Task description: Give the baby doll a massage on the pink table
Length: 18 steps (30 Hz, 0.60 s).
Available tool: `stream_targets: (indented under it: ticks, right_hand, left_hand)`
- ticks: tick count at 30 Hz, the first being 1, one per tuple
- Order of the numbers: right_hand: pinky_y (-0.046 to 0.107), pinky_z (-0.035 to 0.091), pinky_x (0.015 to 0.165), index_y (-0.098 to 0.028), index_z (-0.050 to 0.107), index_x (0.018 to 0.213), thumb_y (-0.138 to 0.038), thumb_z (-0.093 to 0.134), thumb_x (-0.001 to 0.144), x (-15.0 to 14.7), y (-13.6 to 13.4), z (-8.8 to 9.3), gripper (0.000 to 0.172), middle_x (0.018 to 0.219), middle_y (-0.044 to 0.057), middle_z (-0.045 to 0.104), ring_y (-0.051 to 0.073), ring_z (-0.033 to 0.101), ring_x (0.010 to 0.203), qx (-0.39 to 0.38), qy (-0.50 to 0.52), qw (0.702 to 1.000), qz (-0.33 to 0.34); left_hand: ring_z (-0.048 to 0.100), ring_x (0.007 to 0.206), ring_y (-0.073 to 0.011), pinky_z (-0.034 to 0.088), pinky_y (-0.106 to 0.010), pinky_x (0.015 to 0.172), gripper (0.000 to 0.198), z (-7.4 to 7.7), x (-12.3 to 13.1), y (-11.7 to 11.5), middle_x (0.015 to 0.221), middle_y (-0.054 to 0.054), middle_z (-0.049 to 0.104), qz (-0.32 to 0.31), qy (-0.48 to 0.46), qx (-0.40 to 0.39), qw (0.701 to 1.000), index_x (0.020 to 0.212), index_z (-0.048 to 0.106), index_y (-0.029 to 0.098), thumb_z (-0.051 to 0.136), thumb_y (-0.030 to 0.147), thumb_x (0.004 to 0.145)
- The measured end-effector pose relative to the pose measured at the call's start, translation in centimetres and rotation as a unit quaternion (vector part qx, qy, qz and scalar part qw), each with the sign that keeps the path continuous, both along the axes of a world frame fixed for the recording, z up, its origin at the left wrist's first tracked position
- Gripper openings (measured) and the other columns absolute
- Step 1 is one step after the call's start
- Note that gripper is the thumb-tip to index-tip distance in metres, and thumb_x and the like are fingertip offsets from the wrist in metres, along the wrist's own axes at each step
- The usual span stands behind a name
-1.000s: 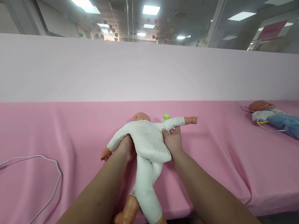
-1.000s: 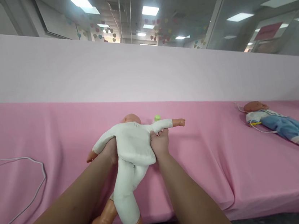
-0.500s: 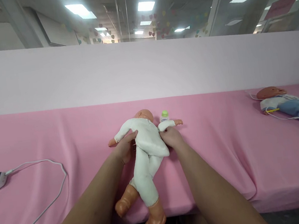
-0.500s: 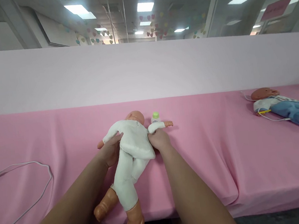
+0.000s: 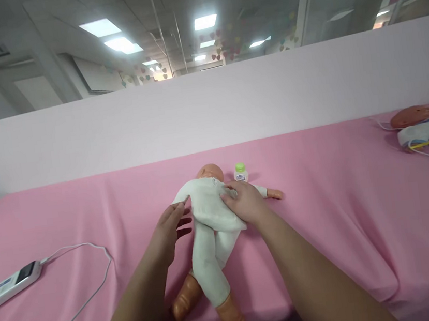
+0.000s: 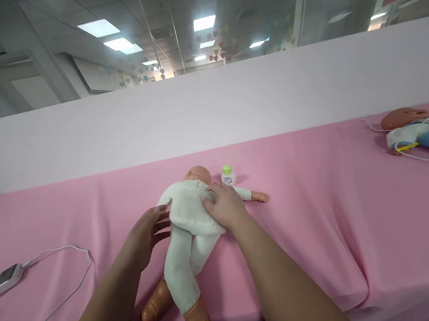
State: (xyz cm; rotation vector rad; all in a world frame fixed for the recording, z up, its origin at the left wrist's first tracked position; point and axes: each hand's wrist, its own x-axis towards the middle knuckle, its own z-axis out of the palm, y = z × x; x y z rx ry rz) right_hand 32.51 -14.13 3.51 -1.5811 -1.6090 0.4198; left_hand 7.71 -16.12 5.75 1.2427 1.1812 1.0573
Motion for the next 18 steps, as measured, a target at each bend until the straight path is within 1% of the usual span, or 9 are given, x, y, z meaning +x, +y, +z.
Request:
stream_targets:
  ticks: [1, 3, 5, 7, 8, 10, 13, 16, 18]
  right_hand:
    - [0.038, 0.047, 0.105, -0.025, 0.071, 0.124, -0.042, 0.062, 0.092, -0.2, 0.0, -0.1, 0.037, 0.130, 0.005, 0.072, 0.026, 0.063, 0.124, 0.013, -0.010, 1.000, 0.024]
    - [0.036, 0.047, 0.105, -0.027, 0.071, 0.128, -0.040, 0.059, 0.095, -0.6, 0.1, -0.2, 0.037, 0.132, 0.004, 0.072, 0.025, 0.064, 0.124, -0.002, -0.024, 0.998, 0.056]
    - [0.037, 0.051, 0.098, -0.029, 0.073, 0.128, -0.039, 0.054, 0.098, -1.0, 0.1, -0.3, 0.037, 0.125, 0.003, 0.076, 0.025, 0.069, 0.115, -0.053, -0.040, 0.996, 0.063]
    - [0.038, 0.053, 0.092, -0.030, 0.074, 0.127, -0.039, 0.050, 0.100, -1.4, 0.2, -0.4, 0.038, 0.121, 0.003, 0.078, 0.028, 0.071, 0.110, -0.090, -0.068, 0.992, 0.053]
    - [0.040, 0.053, 0.091, -0.030, 0.074, 0.127, -0.039, 0.048, 0.100, -1.7, 0.2, -0.4, 0.038, 0.122, 0.004, 0.078, 0.029, 0.071, 0.111, -0.098, -0.083, 0.991, 0.046]
    - [0.042, 0.052, 0.094, -0.029, 0.073, 0.129, -0.039, 0.047, 0.101, -2.1, 0.3, -0.5, 0.040, 0.127, 0.004, 0.076, 0.031, 0.070, 0.115, -0.100, -0.101, 0.989, 0.035]
    - [0.044, 0.050, 0.102, -0.028, 0.070, 0.135, -0.039, 0.047, 0.101, -2.4, 0.3, -0.8, 0.043, 0.136, 0.004, 0.072, 0.031, 0.065, 0.125, -0.094, -0.093, 0.991, 0.033]
    - [0.043, 0.047, 0.108, -0.026, 0.068, 0.138, -0.041, 0.050, 0.100, -2.1, 0.4, -1.0, 0.044, 0.140, 0.005, 0.070, 0.030, 0.063, 0.130, -0.096, -0.059, 0.993, 0.043]
    - [0.043, 0.046, 0.110, -0.027, 0.067, 0.139, -0.043, 0.051, 0.100, -1.8, 0.4, -1.0, 0.046, 0.142, 0.005, 0.069, 0.029, 0.062, 0.131, -0.098, -0.029, 0.993, 0.050]
  left_hand:
    - [0.065, 0.103, -0.0282, 0.053, -0.041, 0.084, 0.064, -0.2, -0.4, -1.1, 0.121, -0.012, 0.067, 0.012, 0.028, 0.023, 0.999, 0.133, 0.063, 0.022, 0.066, 0.066, 0.087]
    - [0.062, 0.093, -0.0253, 0.050, -0.037, 0.076, 0.067, -0.7, -1.0, -3.1, 0.109, -0.009, 0.066, 0.015, 0.091, 0.041, 0.995, 0.135, 0.060, 0.023, 0.068, 0.067, 0.085]
    - [0.061, 0.087, -0.0246, 0.048, -0.036, 0.072, 0.071, -1.1, -1.0, -4.9, 0.099, -0.007, 0.065, -0.030, 0.121, 0.029, 0.992, 0.138, 0.058, 0.022, 0.068, 0.068, 0.085]
    - [0.064, 0.092, -0.0270, 0.051, -0.039, 0.076, 0.073, -1.3, -0.6, -6.1, 0.102, -0.008, 0.066, -0.081, 0.117, 0.001, 0.990, 0.142, 0.054, 0.023, 0.068, 0.068, 0.085]
    - [0.066, 0.096, -0.0287, 0.052, -0.041, 0.080, 0.075, -1.4, -0.2, -6.5, 0.106, -0.009, 0.066, -0.093, 0.113, -0.013, 0.989, 0.144, 0.051, 0.023, 0.070, 0.066, 0.085]
    - [0.067, 0.106, -0.0319, 0.054, -0.045, 0.088, 0.078, -1.6, 0.8, -6.8, 0.117, -0.012, 0.067, -0.083, 0.101, -0.036, 0.991, 0.146, 0.047, 0.024, 0.073, 0.064, 0.084]
    - [0.067, 0.113, -0.0343, 0.055, -0.046, 0.090, 0.073, -1.9, 2.4, -6.8, 0.127, -0.015, 0.067, -0.051, 0.057, -0.067, 0.995, 0.140, 0.048, 0.022, 0.075, 0.060, 0.084]
    - [0.069, 0.112, -0.0344, 0.057, -0.047, 0.088, 0.061, -2.5, 3.6, -6.8, 0.124, -0.015, 0.070, -0.030, 0.017, -0.107, 0.994, 0.134, 0.051, 0.022, 0.074, 0.050, 0.085]
    - [0.071, 0.108, -0.0334, 0.058, -0.048, 0.086, 0.050, -2.9, 4.0, -6.8, 0.120, -0.014, 0.072, -0.042, 0.019, -0.095, 0.994, 0.130, 0.053, 0.022, 0.068, 0.041, 0.087]
